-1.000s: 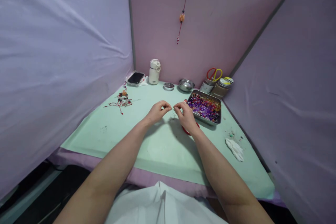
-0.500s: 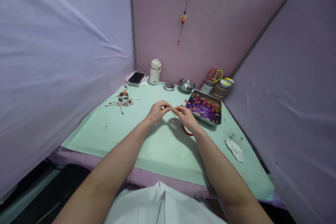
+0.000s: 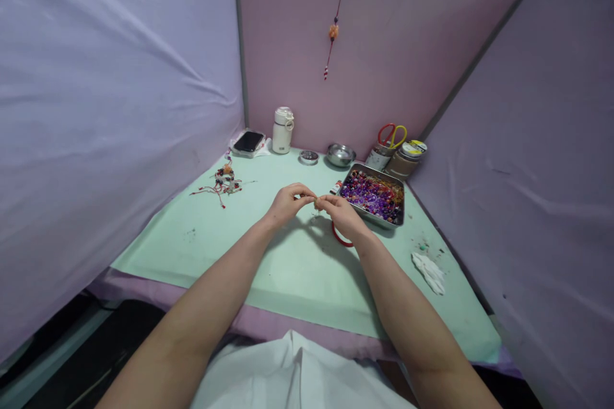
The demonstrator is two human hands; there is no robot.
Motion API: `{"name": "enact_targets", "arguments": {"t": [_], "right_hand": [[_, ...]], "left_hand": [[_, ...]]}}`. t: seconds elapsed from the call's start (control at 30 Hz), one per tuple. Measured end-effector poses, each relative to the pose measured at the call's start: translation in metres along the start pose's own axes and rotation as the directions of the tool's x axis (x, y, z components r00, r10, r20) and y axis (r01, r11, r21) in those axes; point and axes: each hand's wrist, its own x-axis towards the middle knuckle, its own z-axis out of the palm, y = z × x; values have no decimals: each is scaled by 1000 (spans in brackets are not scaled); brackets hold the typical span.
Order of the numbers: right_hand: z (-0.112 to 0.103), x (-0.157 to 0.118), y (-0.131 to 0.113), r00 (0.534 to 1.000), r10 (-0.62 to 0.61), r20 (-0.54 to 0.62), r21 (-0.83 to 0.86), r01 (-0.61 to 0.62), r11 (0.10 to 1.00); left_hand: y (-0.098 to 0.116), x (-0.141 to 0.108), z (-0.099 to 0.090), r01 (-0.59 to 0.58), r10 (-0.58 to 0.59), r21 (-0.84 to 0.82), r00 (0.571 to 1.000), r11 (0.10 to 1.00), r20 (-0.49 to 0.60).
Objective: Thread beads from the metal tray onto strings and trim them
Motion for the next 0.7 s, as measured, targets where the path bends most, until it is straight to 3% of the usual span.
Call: {"name": "enact_targets", "arguments": {"t": [0.37,0.53,0.7], "right_hand": [[1,-2,-6,996,87,19,115,-88,989],[2,-1,-5,983,-16,-181,18,20,1000],[3,-1,-5,967,-158,-201,-161,126,979]], "left_hand": [[2,0,0,4,-3,-24,1000,1000,31],[7,-1,0,78,-78,-10,997,997,-28],[5,-1,1,87,-88,-17,995,996,-38]]}}
